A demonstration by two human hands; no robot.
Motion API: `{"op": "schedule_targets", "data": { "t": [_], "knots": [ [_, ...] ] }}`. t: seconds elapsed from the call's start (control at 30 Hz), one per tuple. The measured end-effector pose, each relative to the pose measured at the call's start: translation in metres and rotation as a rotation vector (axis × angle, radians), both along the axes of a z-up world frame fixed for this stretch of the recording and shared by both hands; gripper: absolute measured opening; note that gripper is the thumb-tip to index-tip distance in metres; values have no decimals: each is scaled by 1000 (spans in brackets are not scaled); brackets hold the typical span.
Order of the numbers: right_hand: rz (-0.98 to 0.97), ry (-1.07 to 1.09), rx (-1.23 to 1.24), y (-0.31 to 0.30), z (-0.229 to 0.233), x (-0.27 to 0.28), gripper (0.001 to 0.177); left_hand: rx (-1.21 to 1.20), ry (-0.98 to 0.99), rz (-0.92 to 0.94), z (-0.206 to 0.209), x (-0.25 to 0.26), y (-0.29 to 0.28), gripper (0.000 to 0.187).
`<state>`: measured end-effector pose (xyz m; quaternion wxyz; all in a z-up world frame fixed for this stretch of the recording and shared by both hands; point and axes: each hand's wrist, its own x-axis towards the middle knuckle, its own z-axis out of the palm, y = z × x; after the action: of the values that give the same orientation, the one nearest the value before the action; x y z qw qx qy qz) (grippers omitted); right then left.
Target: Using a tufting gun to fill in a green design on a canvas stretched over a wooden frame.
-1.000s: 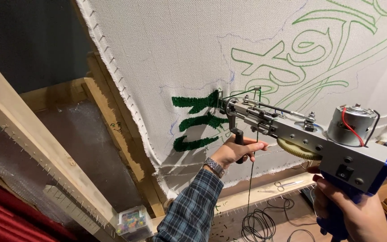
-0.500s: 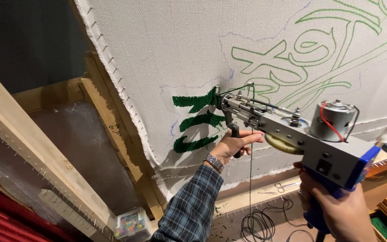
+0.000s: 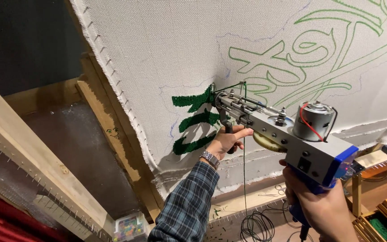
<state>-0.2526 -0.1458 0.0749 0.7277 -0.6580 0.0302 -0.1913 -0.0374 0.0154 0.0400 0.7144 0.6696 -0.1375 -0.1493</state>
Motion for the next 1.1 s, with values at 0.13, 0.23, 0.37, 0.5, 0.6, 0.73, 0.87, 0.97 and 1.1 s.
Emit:
{"op": "schedule_targets", "data": {
  "t": [0.13,0.23,0.37,0.5,0.6,0.73,0.87,0.97,1.1],
  "knots": [
    [14,-26,13,-8,-9,-4,32,14,-63,-60,2,-12,1,33],
    [-13,1,-28,-15,-3,-10,31,80,-83,-80,13,-28,1,41],
    [-36,67,34,-29,-6,-22,33,38,-82,-81,0,-33,-6,54],
    [7,11,45,-40,-6,-34,32,-46,-61,-77,-2,-46,-15,55],
    [36,-38,45,-49,-6,-45,32,-39,-49,-46,4,-64,-22,54],
    [86,-46,66,-67,-17,-55,35,-48,-67,52,0,-81,-34,53],
    [85,-46,56,-74,-20,-62,33,-167,-162,94,-7,-90,-41,42],
    [101,-92,38,-73,-20,-65,33,-171,-148,156,-11,-89,-45,56],
    [76,-47,30,-70,-20,-63,33,-145,-129,163,-10,-89,-45,34]
  ]
}}
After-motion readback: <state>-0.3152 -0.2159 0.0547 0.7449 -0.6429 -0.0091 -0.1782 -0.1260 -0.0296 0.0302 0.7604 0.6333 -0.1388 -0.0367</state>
